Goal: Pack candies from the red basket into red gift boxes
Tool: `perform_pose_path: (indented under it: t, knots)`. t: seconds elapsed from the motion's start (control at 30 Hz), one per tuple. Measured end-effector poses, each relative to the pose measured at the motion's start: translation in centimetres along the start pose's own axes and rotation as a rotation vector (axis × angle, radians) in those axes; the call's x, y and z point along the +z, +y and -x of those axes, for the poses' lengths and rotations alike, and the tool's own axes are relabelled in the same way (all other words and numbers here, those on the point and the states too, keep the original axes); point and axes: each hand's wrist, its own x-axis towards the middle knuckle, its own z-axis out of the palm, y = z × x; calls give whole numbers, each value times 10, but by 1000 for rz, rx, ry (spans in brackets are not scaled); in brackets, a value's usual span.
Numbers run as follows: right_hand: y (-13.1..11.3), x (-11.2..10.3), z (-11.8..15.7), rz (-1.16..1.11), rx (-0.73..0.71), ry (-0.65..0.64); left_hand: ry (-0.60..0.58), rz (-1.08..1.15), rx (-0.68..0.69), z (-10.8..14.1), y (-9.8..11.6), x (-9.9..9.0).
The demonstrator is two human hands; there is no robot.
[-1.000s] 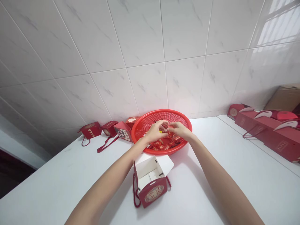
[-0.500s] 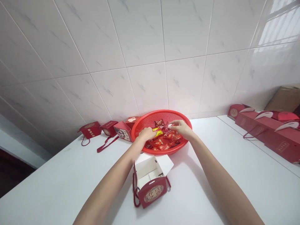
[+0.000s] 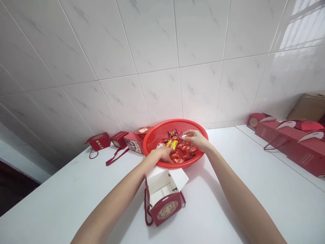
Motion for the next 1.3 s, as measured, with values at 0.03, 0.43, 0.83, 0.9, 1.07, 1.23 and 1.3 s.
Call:
perform_pose_path:
  t: [0.03, 0.43, 0.83, 0.9, 1.07, 1.23, 1.3]
  knots:
    - [0, 0, 0, -7, -1, -4, -3, 8, 26, 0, 0, 0]
    - [-2, 2, 3, -88, -3, -7, 31, 188, 234, -6, -1, 7]
    - [-5, 3, 5, -132, -17, 24, 348, 390, 313, -10, -3, 3]
    - [-4, 3, 4, -142, -24, 31, 405, 467, 313, -13, -6, 3]
    - [-3, 3, 3, -143, -31, 45, 458, 613, 293, -19, -11, 6]
    - [-3, 2, 3, -124, -37, 54, 483, 628, 301, -20, -11, 6]
    - [-4, 2, 3, -114, -38, 58, 497, 626, 324, -20, -11, 5]
